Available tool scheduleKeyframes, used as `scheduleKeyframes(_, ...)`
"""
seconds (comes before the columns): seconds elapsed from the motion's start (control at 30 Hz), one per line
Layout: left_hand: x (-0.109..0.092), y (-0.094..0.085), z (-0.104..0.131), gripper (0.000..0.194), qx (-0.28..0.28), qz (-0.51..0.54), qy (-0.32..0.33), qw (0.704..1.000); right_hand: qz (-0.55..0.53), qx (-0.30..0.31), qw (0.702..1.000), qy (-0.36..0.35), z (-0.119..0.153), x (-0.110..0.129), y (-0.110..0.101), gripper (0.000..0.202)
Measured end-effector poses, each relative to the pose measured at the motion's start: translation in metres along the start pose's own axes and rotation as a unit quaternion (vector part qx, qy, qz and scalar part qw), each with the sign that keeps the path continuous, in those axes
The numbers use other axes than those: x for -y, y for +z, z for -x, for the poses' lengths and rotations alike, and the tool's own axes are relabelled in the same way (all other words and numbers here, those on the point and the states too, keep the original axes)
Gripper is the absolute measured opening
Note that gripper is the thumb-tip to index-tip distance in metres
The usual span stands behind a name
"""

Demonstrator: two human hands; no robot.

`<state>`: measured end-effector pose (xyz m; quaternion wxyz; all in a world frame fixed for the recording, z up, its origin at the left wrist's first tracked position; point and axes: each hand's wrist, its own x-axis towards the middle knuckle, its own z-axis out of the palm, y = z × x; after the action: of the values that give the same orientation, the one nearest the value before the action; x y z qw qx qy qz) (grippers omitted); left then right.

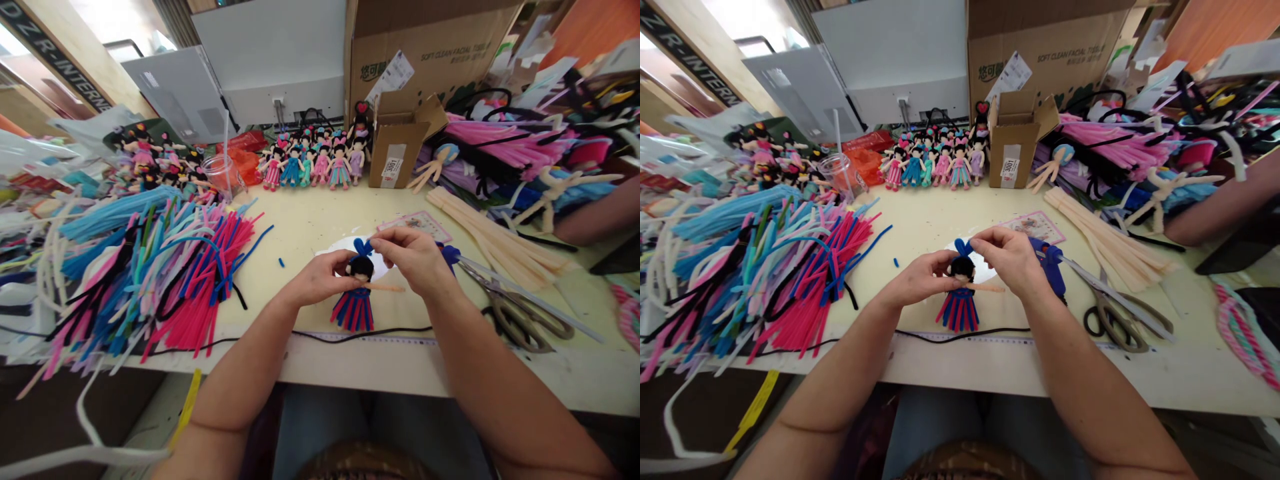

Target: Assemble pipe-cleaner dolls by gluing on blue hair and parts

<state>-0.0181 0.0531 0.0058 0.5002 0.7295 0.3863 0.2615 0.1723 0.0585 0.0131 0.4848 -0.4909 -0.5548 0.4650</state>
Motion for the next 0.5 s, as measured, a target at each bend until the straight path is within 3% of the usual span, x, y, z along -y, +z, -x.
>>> scheduleKeyframes(0.3,-0.0005,0.0004,-0.001,0.046,-0.003,0.071,-0.027,0.997,-0.043,0.0,0.999,0.001,0.0008,-0.0003,-0.0005,0.032)
scheduleKeyframes(0.5,0.0039,-0.001,-0.0008,0.043,-0.001,0.042,-0.02,0.999,-0.047,0.035,0.998,0.017,0.0004,-0.0055,-0.0005,0.024)
